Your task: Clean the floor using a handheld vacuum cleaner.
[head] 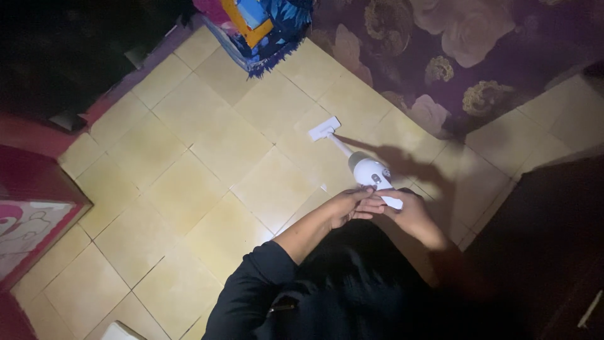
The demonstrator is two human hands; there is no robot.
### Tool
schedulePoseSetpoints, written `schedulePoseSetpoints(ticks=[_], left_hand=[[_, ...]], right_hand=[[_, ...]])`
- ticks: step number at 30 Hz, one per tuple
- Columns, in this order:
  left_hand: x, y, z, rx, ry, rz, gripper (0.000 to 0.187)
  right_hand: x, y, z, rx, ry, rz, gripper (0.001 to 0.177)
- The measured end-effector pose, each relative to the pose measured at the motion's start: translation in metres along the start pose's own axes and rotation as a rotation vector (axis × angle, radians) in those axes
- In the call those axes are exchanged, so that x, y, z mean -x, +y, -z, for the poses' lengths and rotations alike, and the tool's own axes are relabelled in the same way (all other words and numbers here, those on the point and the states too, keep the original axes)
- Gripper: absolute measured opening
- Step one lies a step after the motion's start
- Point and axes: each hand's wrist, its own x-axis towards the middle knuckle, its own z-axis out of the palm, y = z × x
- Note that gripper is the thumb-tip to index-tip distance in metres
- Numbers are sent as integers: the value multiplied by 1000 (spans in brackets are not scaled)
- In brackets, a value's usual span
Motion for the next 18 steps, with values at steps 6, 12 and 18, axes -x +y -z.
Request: schedulePoseSetpoints(ticks=[6, 12, 18], left_hand=[[4, -4, -1, 44, 6, -41, 39], [-33, -9, 18, 154, 122, -103, 43], [-81, 16, 20, 160, 191, -140, 43]], right_hand=[[-3, -4, -14, -125, 189, -37, 54], [-50, 4, -26, -66, 324, 227, 55], [-122, 45, -24, 19, 238, 159, 58]])
